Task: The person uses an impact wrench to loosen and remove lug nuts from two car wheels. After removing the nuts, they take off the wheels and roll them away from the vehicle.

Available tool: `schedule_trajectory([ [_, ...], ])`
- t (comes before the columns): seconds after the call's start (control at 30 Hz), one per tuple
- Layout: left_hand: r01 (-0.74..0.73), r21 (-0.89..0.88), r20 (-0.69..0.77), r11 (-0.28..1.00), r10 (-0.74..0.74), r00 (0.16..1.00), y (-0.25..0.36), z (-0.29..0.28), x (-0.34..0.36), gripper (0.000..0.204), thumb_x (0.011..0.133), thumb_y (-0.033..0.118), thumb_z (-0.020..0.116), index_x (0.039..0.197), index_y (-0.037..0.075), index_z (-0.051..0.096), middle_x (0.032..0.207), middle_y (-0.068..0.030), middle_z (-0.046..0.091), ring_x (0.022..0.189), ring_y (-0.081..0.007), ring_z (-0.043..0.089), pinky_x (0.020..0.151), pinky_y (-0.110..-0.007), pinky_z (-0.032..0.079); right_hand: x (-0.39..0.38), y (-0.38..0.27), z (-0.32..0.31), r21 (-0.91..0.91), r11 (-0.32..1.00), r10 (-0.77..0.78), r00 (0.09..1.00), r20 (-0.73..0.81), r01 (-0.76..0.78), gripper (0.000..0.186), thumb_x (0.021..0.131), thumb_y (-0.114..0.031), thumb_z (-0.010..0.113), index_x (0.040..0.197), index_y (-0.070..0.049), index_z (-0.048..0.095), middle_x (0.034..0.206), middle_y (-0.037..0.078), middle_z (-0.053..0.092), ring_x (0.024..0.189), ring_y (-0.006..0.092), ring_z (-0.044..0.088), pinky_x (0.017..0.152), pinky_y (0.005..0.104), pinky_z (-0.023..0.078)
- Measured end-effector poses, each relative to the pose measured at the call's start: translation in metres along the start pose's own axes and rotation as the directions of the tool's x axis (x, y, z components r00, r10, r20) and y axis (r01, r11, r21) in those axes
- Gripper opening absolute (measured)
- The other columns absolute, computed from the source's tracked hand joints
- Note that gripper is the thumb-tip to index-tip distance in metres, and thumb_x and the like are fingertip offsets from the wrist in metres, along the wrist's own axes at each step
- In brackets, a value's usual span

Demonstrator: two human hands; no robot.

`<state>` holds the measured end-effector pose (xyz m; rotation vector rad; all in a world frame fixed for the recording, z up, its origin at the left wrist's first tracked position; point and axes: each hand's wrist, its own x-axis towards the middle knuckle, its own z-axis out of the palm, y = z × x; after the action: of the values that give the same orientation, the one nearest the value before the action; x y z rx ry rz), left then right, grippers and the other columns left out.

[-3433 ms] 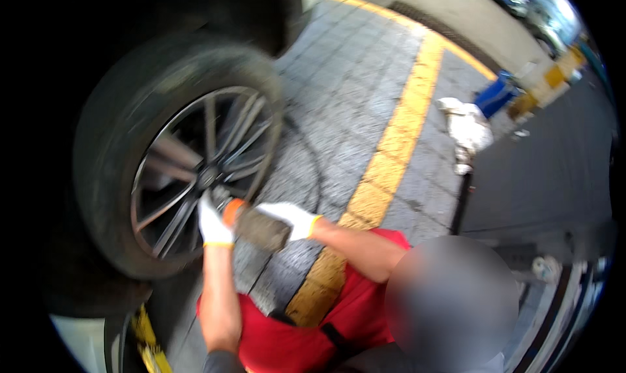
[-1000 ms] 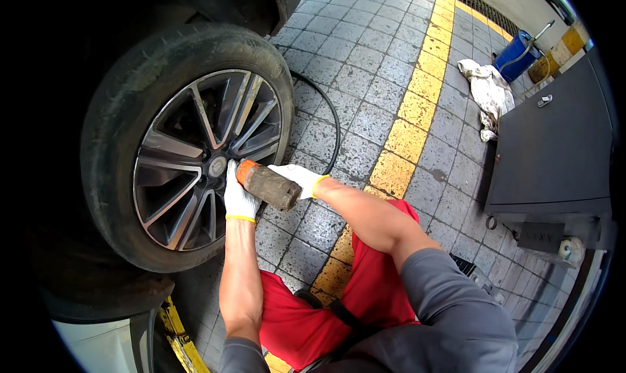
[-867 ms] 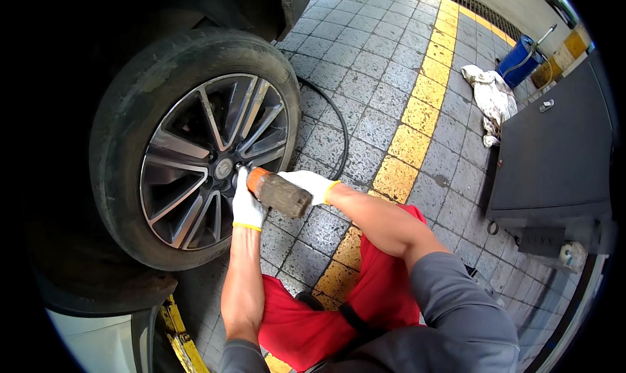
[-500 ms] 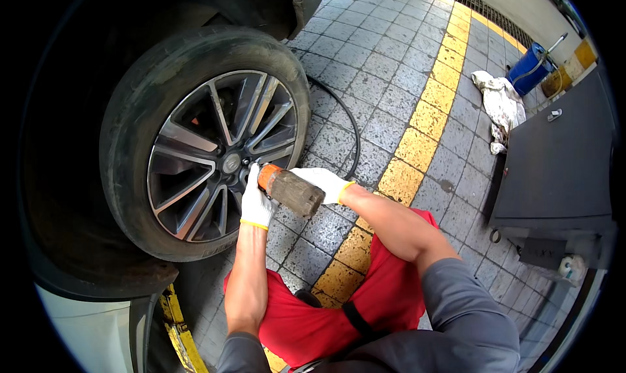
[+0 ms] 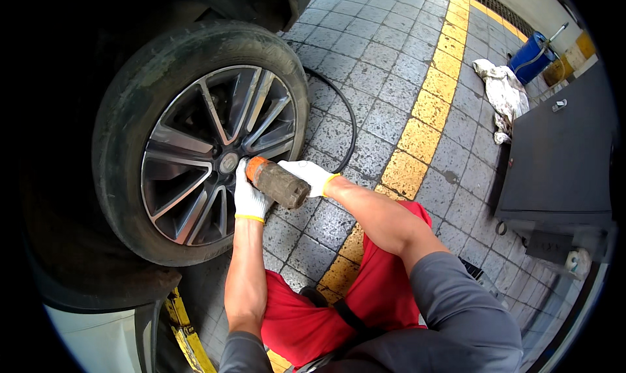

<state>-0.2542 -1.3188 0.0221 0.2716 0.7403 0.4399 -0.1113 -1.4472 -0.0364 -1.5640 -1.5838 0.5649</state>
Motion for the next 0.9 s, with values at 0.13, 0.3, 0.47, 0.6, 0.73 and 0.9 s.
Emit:
schedule_trajectory([
  [0.13,0.02,0.016,0.023,1.0,-0.021,1.0,0.0,-0.004,0.004,0.038,0.097,0.044,0.064,0.11,0.009,0.06,0.102,-0.0122,0.067,0.095,-0.0303,0.064,0.091,-0.048,0.054,-0.001,-0.002,0.001,-0.008,1.0,-0.028,0.999,-0.019,0.027,0.048,0.081,-0.028,0.074,0.115,-0.005,0.05,0.106,0.021,0.067,0.103,0.0415,0.065,0.087,0.0446,0.053],
  [0.3,0.018,0.009,0.036,1.0,-0.018,0.999,-0.001,-0.01,0.012,0.039,0.098,0.046,0.062,0.11,0.009,0.059,0.1,-0.0126,0.067,0.093,-0.0307,0.065,0.09,-0.048,0.055,0.0,0.001,0.002,-0.011,1.0,-0.026,0.999,-0.03,0.025,0.045,0.081,-0.027,0.074,0.113,-0.005,0.051,0.104,0.02,0.066,0.101,0.0411,0.065,0.086,0.0443,0.053],
  [0.47,0.027,0.021,-0.003,0.999,-0.027,1.0,0.0,-0.003,0.004,0.039,0.099,0.046,0.06,0.109,0.008,0.059,0.099,-0.0127,0.067,0.092,-0.0306,0.065,0.089,-0.048,0.056,0.0,-0.006,-0.001,-0.003,1.0,0.018,0.999,0.027,-0.018,0.045,0.082,-0.026,0.073,0.116,-0.005,0.051,0.107,0.02,0.066,0.103,0.0394,0.065,0.088,0.0431,0.052],
  [0.6,0.035,0.024,0.019,0.999,-0.036,0.999,-0.002,0.004,0.004,0.04,0.099,0.047,0.059,0.108,0.008,0.059,0.098,-0.0131,0.066,0.092,-0.0303,0.065,0.088,-0.048,0.056,-0.001,0.02,0.015,0.08,0.995,-0.053,0.998,-0.031,0.055,0.048,0.082,-0.026,0.073,0.12,-0.005,0.051,0.11,0.02,0.066,0.105,0.0392,0.065,0.09,0.0428,0.051],
  [0.73,0.002,0.025,0.074,1.0,-0.003,0.997,0.002,-0.001,0.0,0.041,0.1,0.048,0.058,0.108,0.007,0.059,0.097,-0.0132,0.066,0.09,-0.0304,0.065,0.087,-0.048,0.057,0.001,0.0,0.006,0.025,0.999,-0.03,1.0,-0.009,0.03,0.05,0.082,-0.025,0.072,0.123,-0.005,0.051,0.113,0.02,0.066,0.108,0.0391,0.064,0.092,0.0424,0.051],
  [0.9,-0.008,0.065,-0.006,0.998,0.008,1.0,-0.007,0.009,-0.005,0.04,0.099,0.048,0.058,0.106,0.008,0.059,0.097,-0.0122,0.066,0.09,-0.0295,0.065,0.086,-0.046,0.057,-0.004,-0.004,-0.006,-0.036,0.999,-0.036,0.999,-0.004,0.036,0.045,0.084,-0.023,0.07,0.123,-0.006,0.053,0.115,0.02,0.067,0.109,0.0377,0.065,0.093,0.0429,0.051],
])
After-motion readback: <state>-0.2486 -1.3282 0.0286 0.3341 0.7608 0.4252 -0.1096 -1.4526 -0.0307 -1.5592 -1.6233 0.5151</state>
